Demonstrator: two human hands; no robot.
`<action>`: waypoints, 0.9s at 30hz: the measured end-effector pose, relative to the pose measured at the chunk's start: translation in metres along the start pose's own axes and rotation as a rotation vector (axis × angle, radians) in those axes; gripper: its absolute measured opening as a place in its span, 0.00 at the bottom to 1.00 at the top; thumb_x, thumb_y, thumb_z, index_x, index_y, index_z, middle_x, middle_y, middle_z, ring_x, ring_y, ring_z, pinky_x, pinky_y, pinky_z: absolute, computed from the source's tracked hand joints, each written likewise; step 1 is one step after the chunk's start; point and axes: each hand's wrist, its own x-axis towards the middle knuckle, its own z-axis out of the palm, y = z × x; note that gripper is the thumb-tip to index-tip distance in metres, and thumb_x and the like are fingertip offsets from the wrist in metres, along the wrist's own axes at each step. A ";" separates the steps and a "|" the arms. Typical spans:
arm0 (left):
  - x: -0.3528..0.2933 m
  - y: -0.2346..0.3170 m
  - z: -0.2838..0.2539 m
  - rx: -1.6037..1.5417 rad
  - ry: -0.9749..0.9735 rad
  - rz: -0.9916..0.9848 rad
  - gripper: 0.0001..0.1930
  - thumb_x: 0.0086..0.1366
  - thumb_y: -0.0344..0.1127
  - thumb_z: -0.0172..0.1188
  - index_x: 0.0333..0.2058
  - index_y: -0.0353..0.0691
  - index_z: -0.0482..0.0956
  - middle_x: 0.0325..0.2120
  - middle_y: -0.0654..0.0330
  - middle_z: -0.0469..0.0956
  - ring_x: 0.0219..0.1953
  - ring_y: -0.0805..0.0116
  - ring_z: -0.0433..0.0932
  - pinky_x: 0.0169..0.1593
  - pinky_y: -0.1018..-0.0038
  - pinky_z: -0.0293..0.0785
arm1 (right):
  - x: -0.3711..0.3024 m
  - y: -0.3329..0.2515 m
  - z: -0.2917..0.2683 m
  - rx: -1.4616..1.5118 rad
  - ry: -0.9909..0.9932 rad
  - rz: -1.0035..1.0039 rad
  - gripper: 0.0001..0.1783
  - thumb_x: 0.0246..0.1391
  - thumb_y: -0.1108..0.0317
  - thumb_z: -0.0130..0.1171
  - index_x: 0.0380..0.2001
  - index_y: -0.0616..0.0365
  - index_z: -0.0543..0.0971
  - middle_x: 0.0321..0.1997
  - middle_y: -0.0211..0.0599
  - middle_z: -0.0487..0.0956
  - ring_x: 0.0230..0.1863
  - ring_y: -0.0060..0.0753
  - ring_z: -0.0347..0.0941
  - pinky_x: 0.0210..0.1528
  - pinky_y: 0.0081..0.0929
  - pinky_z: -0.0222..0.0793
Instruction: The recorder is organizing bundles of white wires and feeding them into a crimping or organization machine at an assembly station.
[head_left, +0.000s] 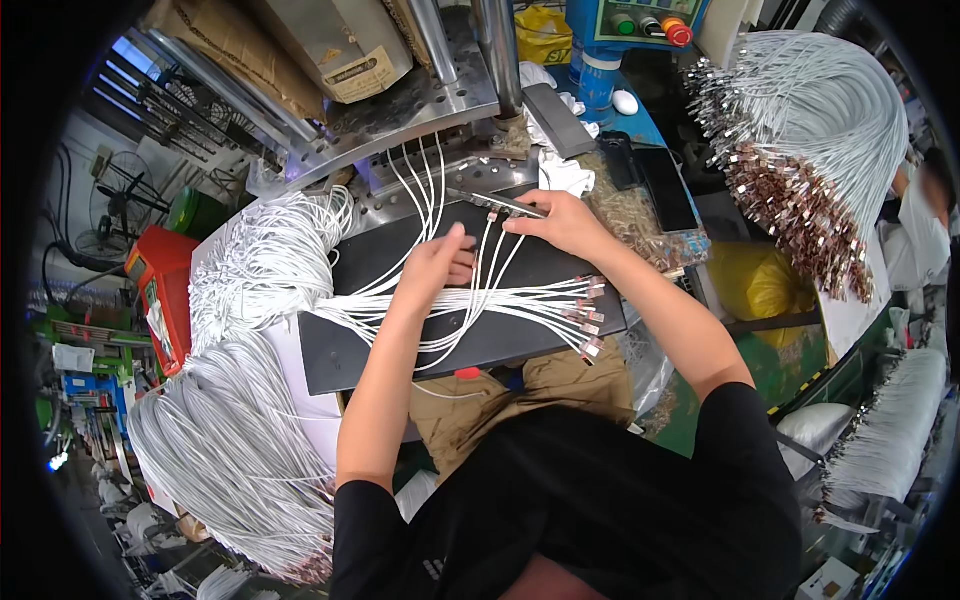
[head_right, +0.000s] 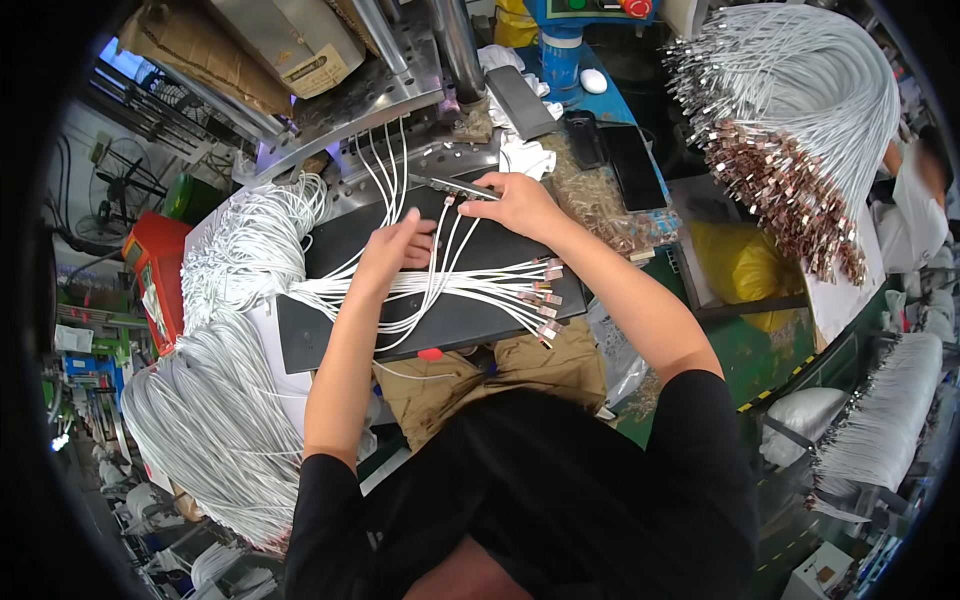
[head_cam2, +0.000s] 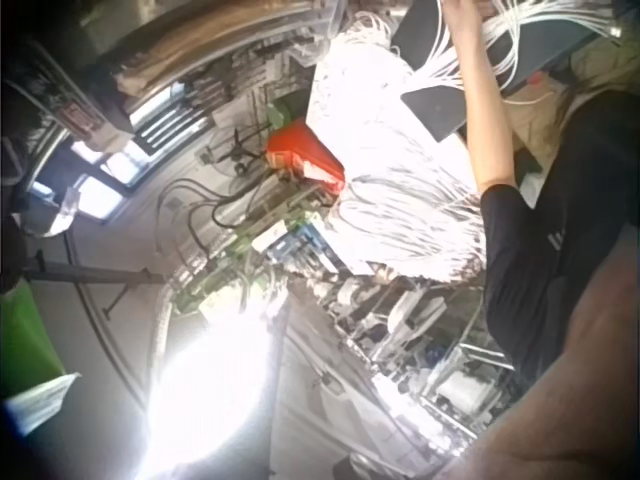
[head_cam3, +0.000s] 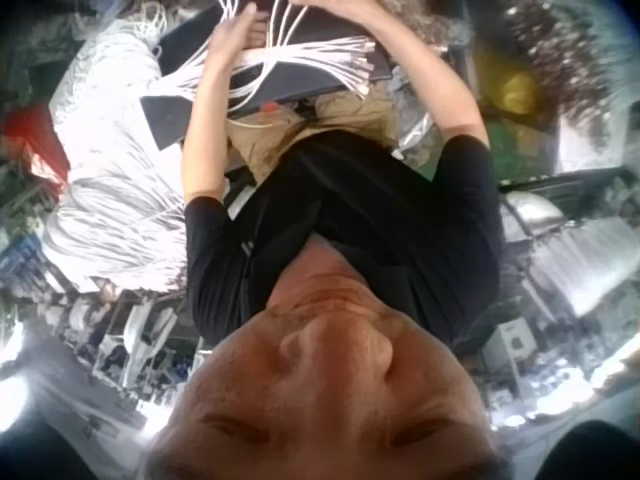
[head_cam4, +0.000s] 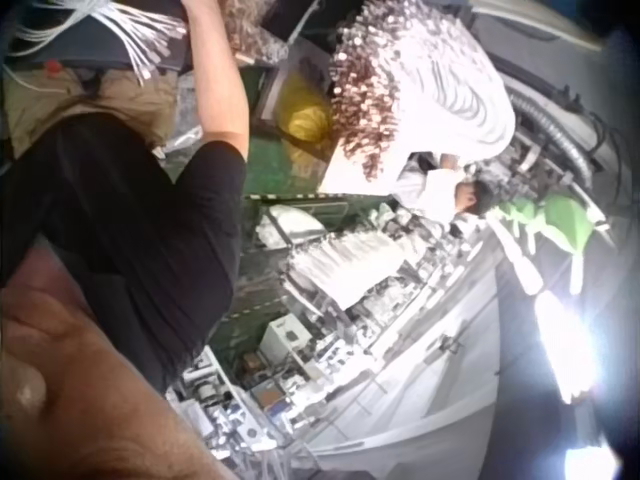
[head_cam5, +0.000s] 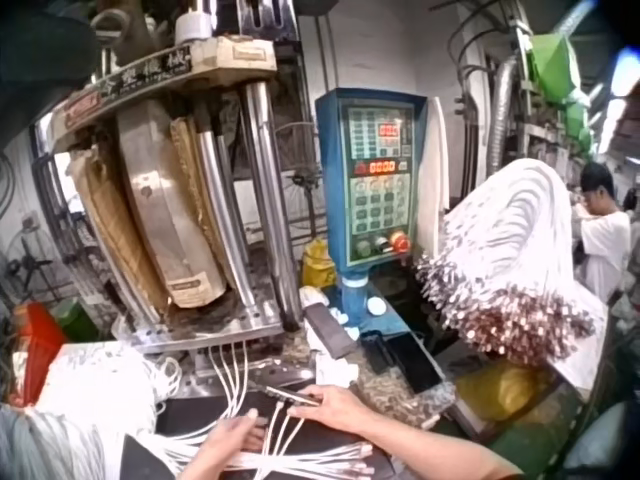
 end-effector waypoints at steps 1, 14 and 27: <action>-0.005 -0.004 -0.006 0.120 -0.027 0.017 0.19 0.74 0.46 0.53 0.43 0.35 0.83 0.31 0.62 0.81 0.31 0.75 0.78 0.39 0.79 0.74 | -0.001 -0.001 0.001 -0.003 -0.002 0.011 0.24 0.49 0.55 0.73 0.45 0.59 0.83 0.33 0.35 0.85 0.33 0.23 0.78 0.40 0.23 0.71; -0.025 0.004 0.012 1.014 -0.012 0.331 0.12 0.69 0.37 0.58 0.33 0.33 0.81 0.30 0.62 0.82 0.27 0.75 0.78 0.34 0.78 0.75 | 0.003 0.005 0.002 0.028 -0.019 -0.026 0.21 0.52 0.57 0.72 0.46 0.59 0.84 0.35 0.32 0.85 0.35 0.18 0.76 0.41 0.21 0.71; 0.004 -0.015 -0.007 0.112 0.038 0.081 0.12 0.70 0.37 0.56 0.37 0.33 0.83 0.25 0.66 0.77 0.24 0.75 0.75 0.32 0.79 0.74 | -0.012 -0.012 -0.005 -0.108 -0.124 -0.036 0.22 0.50 0.60 0.73 0.46 0.59 0.83 0.34 0.32 0.85 0.35 0.19 0.76 0.40 0.22 0.72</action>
